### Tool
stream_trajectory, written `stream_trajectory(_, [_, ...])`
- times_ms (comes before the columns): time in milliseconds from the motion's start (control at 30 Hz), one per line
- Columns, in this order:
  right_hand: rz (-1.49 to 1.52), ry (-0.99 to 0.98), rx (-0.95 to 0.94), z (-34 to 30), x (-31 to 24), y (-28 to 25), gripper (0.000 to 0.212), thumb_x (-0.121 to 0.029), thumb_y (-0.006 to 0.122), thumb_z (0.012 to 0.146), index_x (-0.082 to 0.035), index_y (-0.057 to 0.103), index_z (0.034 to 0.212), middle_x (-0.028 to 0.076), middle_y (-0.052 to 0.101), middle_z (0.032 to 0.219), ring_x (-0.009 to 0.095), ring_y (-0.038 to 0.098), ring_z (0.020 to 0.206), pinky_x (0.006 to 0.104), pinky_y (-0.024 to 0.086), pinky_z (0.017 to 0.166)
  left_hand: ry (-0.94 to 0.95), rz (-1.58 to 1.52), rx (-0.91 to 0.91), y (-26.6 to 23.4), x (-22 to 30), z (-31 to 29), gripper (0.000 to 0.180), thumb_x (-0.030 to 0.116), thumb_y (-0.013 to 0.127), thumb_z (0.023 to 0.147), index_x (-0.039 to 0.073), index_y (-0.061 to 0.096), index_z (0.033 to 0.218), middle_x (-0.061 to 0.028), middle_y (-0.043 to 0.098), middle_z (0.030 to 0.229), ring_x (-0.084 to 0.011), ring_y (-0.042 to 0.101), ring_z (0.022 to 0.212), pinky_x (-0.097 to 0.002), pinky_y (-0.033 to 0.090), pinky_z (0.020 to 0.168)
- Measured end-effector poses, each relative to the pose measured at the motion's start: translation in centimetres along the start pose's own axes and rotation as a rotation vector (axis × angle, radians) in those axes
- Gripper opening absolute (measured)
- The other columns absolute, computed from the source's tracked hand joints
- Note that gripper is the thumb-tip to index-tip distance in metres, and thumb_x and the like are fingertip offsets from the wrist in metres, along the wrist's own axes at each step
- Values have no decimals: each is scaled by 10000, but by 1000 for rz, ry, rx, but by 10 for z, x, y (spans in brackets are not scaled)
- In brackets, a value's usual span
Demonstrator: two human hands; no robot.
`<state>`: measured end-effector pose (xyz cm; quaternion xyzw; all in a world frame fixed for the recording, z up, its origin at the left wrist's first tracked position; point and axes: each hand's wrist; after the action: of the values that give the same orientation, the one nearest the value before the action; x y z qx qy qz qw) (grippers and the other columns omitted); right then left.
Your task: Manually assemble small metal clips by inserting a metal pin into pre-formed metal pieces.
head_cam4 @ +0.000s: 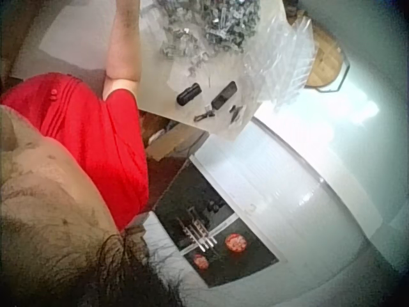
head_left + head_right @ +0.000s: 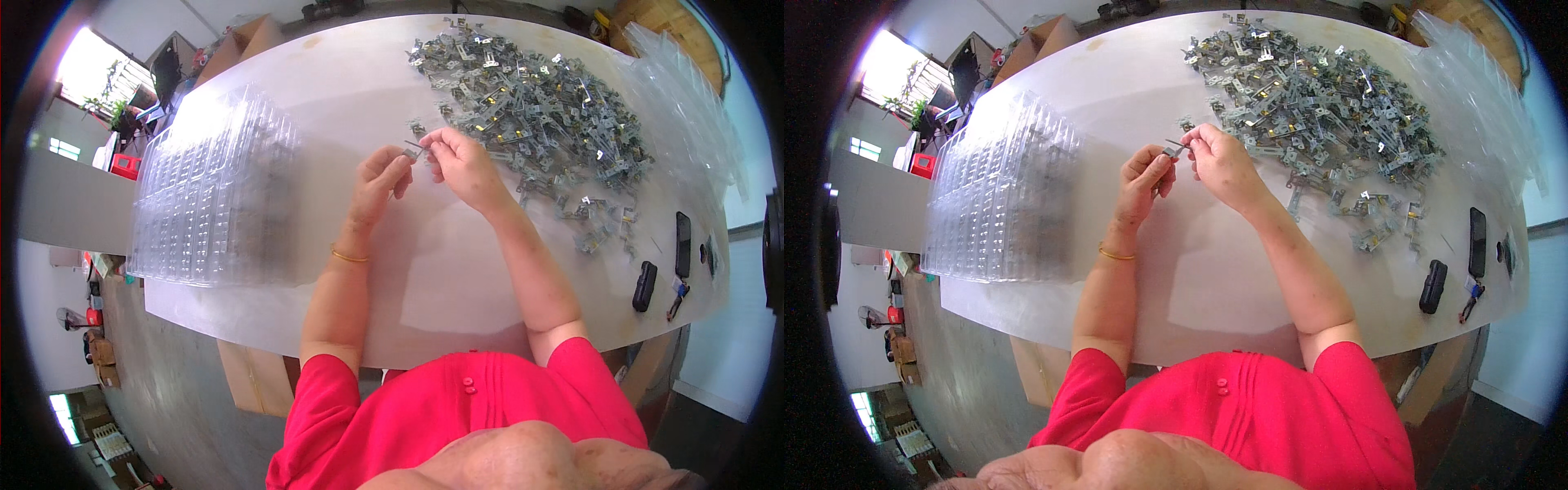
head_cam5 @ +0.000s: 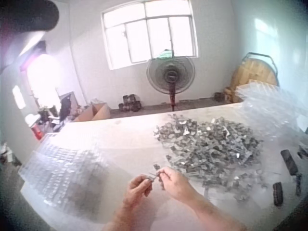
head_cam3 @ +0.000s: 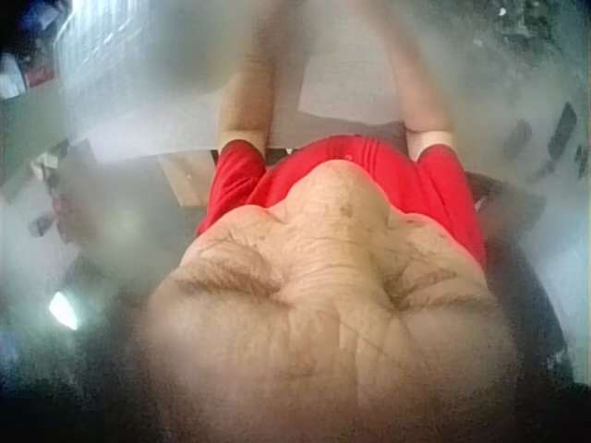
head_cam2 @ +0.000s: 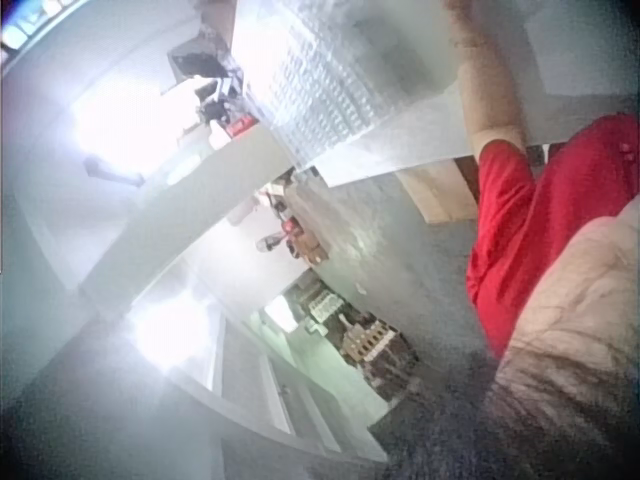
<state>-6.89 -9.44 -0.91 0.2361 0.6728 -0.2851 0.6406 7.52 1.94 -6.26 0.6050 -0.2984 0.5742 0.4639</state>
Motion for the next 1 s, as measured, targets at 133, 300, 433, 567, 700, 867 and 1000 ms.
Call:
stream_trajectory(133, [35,3,-26,3,5,-1,203,-170,525,1023,-12,653,1009,19,619,753,92,598,649,273,524,581,17,45,-47,4,0,-1,163,180,594,1018,33,657,985,-8,604,742,-73,517,610,-224,414,523])
stream_trajectory(300, [-127,-40,-99,10,16,-13,204,-202,595,992,-11,663,973,11,623,761,72,536,649,277,483,607,-5,80,-87,7,5,-1,165,192,606,1013,39,663,991,-2,603,745,-70,525,619,-221,416,533])
stream_trajectory(433, [-181,-90,-113,10,15,-14,190,-199,626,972,-14,668,956,10,622,760,66,506,661,278,463,614,-36,153,-106,7,4,-3,159,196,634,1000,42,667,985,13,595,751,-60,525,626,-218,417,541])
stream_trajectory(567, [-56,-128,-8,5,2,-8,178,-182,644,969,-7,654,942,19,624,772,85,528,687,291,473,637,-67,179,-125,16,4,-5,139,181,651,990,44,668,989,28,589,762,-50,516,624,-220,426,549])
stream_trajectory(700, [-144,-312,153,6,4,-9,167,-174,645,973,-9,642,944,54,651,803,140,584,701,306,492,670,5,204,47,23,-1,-3,127,167,678,974,41,660,986,44,582,776,-36,509,628,-209,429,550])
stream_trajectory(867, [-146,-246,44,6,12,-7,162,-180,646,964,-18,642,956,75,664,771,170,608,686,323,499,662,105,224,208,28,-1,-3,124,156,691,967,38,656,982,49,577,777,-28,501,625,-201,425,544])
stream_trajectory(1000, [-169,-239,23,8,16,-6,182,-195,647,961,-14,639,955,78,664,732,160,602,675,334,496,650,152,343,174,28,1,-4,148,161,686,968,34,651,1034,41,601,821,-28,529,685,-200,441,591])
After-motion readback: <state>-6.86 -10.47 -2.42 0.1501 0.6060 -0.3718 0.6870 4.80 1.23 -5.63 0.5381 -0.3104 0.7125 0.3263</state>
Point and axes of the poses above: each hand's wrist, its own z-axis towards the middle knuckle, its own y-axis out of the palm, x = y × z
